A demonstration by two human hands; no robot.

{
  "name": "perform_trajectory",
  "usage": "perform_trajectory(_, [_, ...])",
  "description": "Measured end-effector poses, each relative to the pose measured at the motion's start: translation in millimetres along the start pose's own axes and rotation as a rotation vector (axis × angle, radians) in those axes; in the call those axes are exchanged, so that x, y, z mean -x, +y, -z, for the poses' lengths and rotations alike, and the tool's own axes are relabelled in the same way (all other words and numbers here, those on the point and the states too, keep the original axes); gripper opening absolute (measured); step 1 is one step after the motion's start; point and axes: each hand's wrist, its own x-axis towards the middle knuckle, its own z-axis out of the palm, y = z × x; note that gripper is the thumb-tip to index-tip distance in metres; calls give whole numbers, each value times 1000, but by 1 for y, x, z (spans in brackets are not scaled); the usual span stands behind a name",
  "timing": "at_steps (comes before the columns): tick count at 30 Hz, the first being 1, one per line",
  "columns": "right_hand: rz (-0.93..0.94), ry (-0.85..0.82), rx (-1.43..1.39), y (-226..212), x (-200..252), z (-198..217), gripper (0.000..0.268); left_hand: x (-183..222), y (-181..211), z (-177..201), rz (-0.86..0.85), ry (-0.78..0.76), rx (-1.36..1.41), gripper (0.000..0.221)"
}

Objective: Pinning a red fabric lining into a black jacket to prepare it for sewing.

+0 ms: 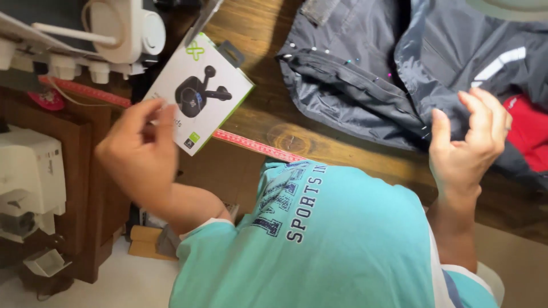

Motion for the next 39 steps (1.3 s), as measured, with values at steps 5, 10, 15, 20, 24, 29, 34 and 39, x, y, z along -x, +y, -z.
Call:
perform_trajectory(5, [-69, -2, 35, 11, 22, 4, 20, -19, 53, -107, -226, -292, 429, 90])
perform_trajectory(10, [-147, -47, -92, -18, 7, 30, 24, -42, 54, -174, -230, -251, 608, 28])
perform_trajectory(15, [-191, -57, 3, -13, 31, 72, 32, -56, 54, -198, -206, -164, 516, 20])
perform_trajectory(20, [-409, -259, 284, 47, 106, 84, 49, -79, 65, -202, -240, -377, 756, 23])
perform_trajectory(24, [-480, -253, 75, 68, 124, 71, 35, -83, 66, -215, -140, -441, 781, 30])
perform_trajectory(29, [-572, -313, -21, 113, 130, 56, 30, -84, 52, -194, -70, -522, 514, 43])
perform_trajectory(34, [-701, -393, -161, 117, 107, 33, 33, -76, 43, -220, -84, -304, 391, 28])
perform_trajectory(39, [-714, -463, -153, 109, 97, 37, 32, -71, 57, -221, -120, -179, 256, 24])
